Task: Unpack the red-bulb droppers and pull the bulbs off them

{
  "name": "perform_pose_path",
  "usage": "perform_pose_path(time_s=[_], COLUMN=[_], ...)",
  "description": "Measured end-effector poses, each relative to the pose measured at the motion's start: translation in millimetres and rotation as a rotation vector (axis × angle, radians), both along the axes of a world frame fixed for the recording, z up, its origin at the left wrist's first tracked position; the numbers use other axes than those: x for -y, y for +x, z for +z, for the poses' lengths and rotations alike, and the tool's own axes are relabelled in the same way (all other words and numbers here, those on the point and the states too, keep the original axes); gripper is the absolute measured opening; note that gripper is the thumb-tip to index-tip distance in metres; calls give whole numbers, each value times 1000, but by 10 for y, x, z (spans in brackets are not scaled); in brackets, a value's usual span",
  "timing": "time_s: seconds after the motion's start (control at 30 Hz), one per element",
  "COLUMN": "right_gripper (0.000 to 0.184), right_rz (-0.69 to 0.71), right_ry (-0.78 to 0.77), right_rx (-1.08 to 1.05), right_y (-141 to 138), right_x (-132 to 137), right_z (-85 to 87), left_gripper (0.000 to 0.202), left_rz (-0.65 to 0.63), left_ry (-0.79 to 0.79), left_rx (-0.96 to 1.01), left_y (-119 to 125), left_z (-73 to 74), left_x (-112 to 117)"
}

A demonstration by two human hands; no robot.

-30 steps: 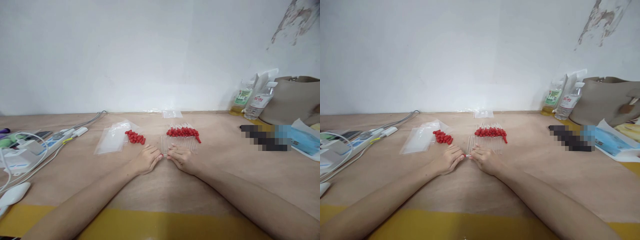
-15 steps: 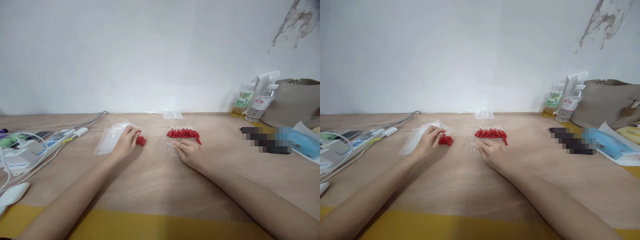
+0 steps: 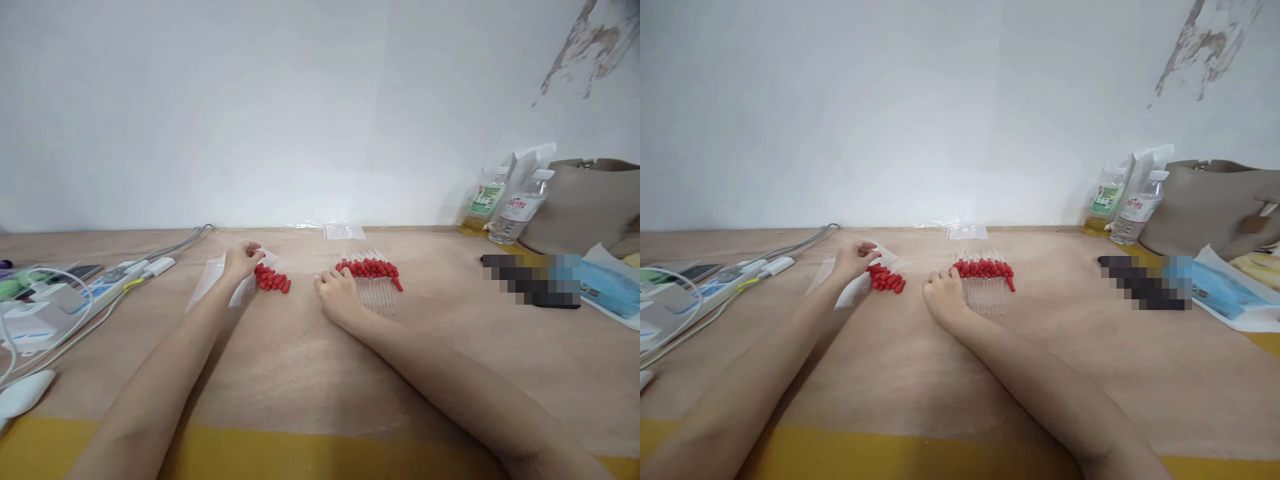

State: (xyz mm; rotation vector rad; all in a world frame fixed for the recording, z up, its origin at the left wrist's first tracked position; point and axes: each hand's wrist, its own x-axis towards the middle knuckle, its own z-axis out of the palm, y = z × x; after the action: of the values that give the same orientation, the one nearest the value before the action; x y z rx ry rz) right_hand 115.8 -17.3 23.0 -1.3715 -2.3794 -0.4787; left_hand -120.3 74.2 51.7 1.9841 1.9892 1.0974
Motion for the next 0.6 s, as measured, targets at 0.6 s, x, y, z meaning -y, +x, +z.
perform_pose_path(time_s=[0.6], right_gripper=[51], right_rz=[-13], right_ry=[-87], right_rx=[-92], right_y=[-58], right_x=[121], right_z=[-131], left_gripper=[28], left_rz=[39], left_ry=[48], left_rx=[-44], left_y=[-17], left_z=[46], left_x=[11])
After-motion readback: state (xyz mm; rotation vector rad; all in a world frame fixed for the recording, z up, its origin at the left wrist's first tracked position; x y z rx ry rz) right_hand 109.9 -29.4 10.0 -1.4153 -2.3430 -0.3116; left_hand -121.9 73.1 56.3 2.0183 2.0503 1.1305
